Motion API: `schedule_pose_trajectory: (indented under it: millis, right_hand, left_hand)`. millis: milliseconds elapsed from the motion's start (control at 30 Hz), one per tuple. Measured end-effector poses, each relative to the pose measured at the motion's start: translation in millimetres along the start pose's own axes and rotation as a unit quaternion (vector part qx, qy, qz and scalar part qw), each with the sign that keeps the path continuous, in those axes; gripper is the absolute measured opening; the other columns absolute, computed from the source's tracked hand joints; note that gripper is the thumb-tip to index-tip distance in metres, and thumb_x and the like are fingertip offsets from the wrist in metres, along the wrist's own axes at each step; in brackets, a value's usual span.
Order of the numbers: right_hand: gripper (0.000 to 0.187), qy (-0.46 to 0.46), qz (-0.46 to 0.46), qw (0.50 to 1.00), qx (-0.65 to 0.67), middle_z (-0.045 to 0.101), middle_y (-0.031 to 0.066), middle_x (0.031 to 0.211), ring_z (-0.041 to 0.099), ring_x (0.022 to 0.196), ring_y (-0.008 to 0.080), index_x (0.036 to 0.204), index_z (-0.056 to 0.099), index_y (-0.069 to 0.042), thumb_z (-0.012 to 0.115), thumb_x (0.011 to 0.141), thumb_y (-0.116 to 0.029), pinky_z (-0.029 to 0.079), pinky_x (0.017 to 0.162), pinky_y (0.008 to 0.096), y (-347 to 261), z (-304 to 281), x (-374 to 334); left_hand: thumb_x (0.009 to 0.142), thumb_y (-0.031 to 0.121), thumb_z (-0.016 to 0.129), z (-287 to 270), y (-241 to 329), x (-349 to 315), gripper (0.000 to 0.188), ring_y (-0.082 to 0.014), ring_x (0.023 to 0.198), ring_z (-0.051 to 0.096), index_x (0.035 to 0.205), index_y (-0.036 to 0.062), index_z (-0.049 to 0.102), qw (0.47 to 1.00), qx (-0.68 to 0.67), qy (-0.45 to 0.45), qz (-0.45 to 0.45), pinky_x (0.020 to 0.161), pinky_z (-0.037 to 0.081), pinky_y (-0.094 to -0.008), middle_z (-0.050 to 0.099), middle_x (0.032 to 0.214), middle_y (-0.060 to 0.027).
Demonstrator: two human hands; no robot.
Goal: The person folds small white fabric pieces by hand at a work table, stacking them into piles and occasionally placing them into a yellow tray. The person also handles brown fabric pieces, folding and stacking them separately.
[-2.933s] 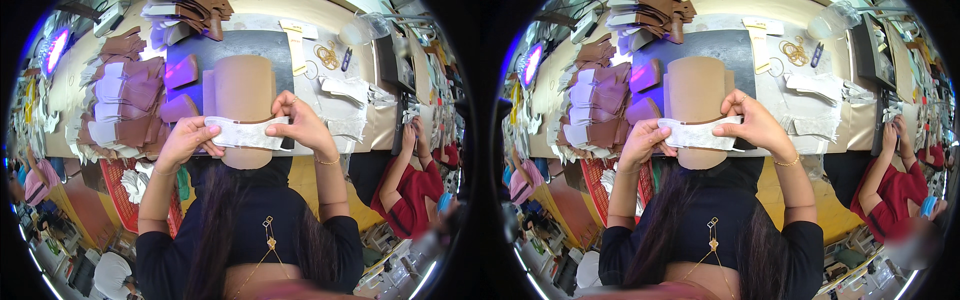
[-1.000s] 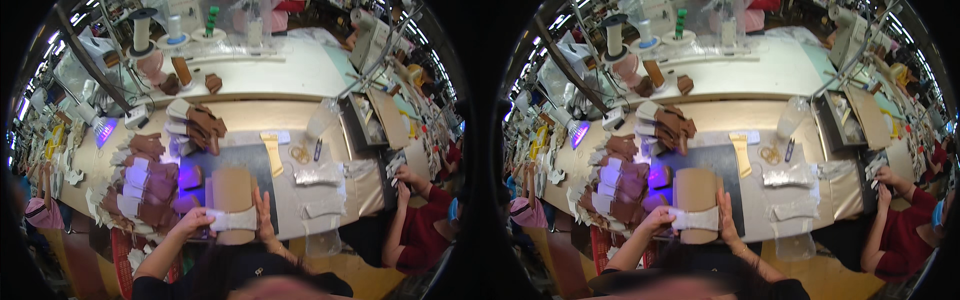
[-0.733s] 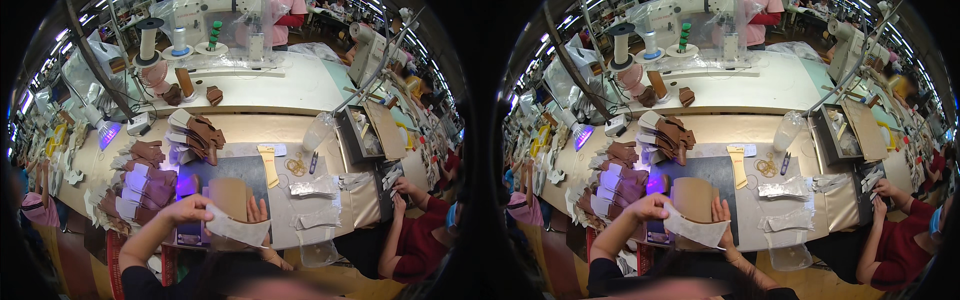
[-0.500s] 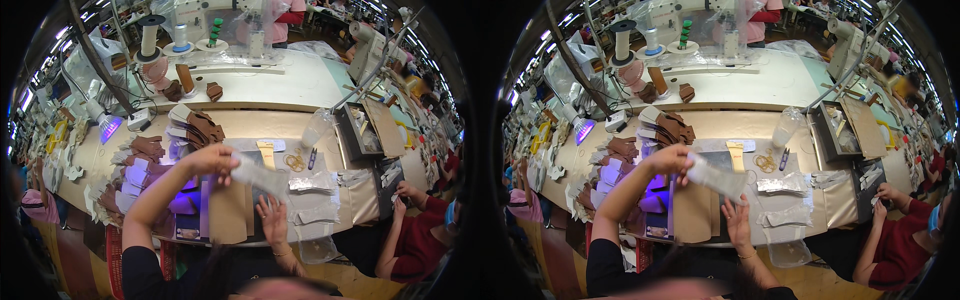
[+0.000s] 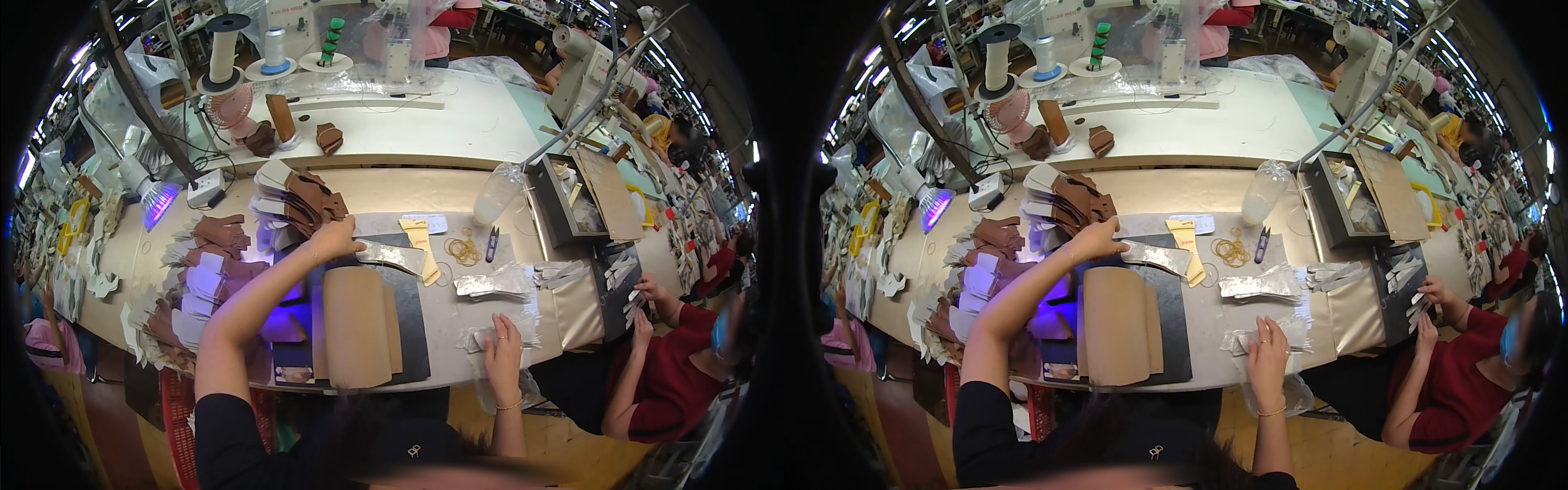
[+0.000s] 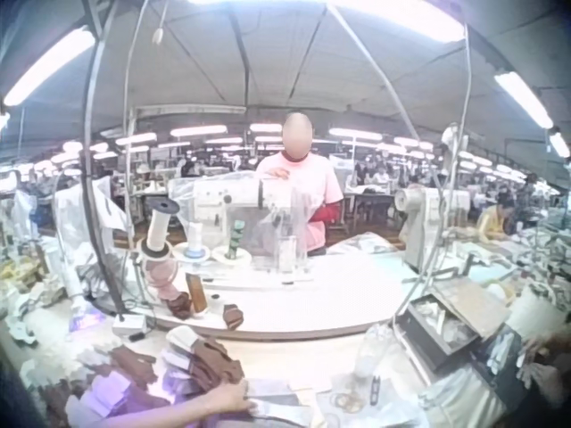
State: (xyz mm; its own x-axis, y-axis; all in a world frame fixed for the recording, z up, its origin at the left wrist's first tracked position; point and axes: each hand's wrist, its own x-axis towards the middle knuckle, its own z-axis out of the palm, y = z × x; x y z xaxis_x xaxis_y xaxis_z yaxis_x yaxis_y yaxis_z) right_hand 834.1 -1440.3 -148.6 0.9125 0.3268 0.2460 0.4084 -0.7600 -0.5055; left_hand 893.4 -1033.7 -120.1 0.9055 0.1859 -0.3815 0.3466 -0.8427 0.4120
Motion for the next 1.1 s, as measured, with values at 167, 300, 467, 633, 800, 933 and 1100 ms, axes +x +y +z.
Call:
schedule_pose_trajectory:
  millis: [167, 300, 467, 633, 800, 933, 1100]
  right_hand:
    - [0.035, -0.045, -0.046, 0.992, -0.112, 0.055, 0.0173, 0.122, 0.048, 0.119, 0.0353, 0.119, 0.057, 0.002, 0.058, 0.084, -0.002, 0.037, 0.100, 0.0424, 21, 7, -4]
    - [0.032, -0.048, -0.038, 0.996, -0.065, 0.057, 0.0176, 0.120, 0.050, 0.117, 0.0349, 0.114, 0.060, 0.002, 0.061, 0.081, -0.001, 0.040, 0.098, 0.0410, 33, 2, -4]
    - [0.029, -0.043, -0.074, 0.993, -0.082, 0.060, 0.0161, 0.114, 0.055, 0.111, 0.0335, 0.106, 0.064, 0.001, 0.064, 0.078, -0.001, 0.045, 0.095, 0.0394, 35, -4, -2]
    - [0.028, -0.033, -0.084, 0.992, -0.091, 0.061, 0.0150, 0.108, 0.057, 0.106, 0.0339, 0.101, 0.062, 0.000, 0.066, 0.073, 0.002, 0.047, 0.091, 0.0393, 29, -5, -1]
    - [0.024, -0.034, -0.092, 0.988, -0.118, 0.059, 0.0119, 0.099, 0.056, 0.096, 0.0316, 0.093, 0.059, -0.004, 0.069, 0.071, -0.001, 0.043, 0.087, 0.0416, 23, -9, 5]
    - [0.020, -0.060, -0.102, 0.978, -0.171, 0.059, 0.0088, 0.092, 0.056, 0.091, 0.0291, 0.086, 0.056, -0.007, 0.070, 0.071, -0.006, 0.038, 0.087, 0.0443, 22, -14, 9]
    - [0.017, -0.120, -0.074, 0.970, -0.196, 0.061, 0.0082, 0.083, 0.058, 0.086, 0.0287, 0.083, 0.055, -0.008, 0.068, 0.073, -0.007, 0.037, 0.091, 0.0490, 25, -12, 17]
  left_hand:
    - [0.081, 0.034, 0.069, -33, 11, -68, 0.053, -0.0304, 0.091, 0.061, 0.120, 0.0043, 0.050, 0.987, 0.020, 0.112, 0.117, 0.080, 0.047, -0.0385, 0.062, 0.091, -0.0146]
    - [0.083, 0.031, 0.067, -54, -3, -140, 0.053, -0.0330, 0.102, 0.056, 0.126, 0.0056, 0.050, 0.974, -0.016, 0.162, 0.158, 0.088, 0.044, -0.0388, 0.058, 0.108, -0.0152]
    - [0.082, 0.030, 0.067, -66, -44, -215, 0.056, -0.0366, 0.109, 0.052, 0.129, 0.0042, 0.049, 0.973, -0.012, 0.222, 0.069, 0.093, 0.042, -0.0406, 0.054, 0.117, -0.0187]
    - [0.082, 0.031, 0.067, -61, -71, -255, 0.061, -0.0374, 0.114, 0.050, 0.132, 0.0051, 0.046, 0.973, 0.012, 0.229, -0.033, 0.096, 0.040, -0.0417, 0.052, 0.126, -0.0172]
    - [0.081, 0.031, 0.069, -57, -72, -263, 0.062, -0.0389, 0.109, 0.053, 0.133, 0.0049, 0.045, 0.977, 0.014, 0.209, 0.027, 0.093, 0.043, -0.0420, 0.053, 0.123, -0.0199]
    - [0.082, 0.033, 0.068, -63, -57, -268, 0.066, -0.0369, 0.110, 0.053, 0.135, 0.0046, 0.042, 0.991, -0.041, 0.090, 0.086, 0.093, 0.043, -0.0404, 0.052, 0.124, -0.0196]
    - [0.083, 0.034, 0.068, -79, -43, -278, 0.070, -0.0334, 0.117, 0.051, 0.137, 0.0010, 0.038, 0.967, -0.124, -0.035, 0.221, 0.097, 0.041, -0.0379, 0.051, 0.129, -0.0201]
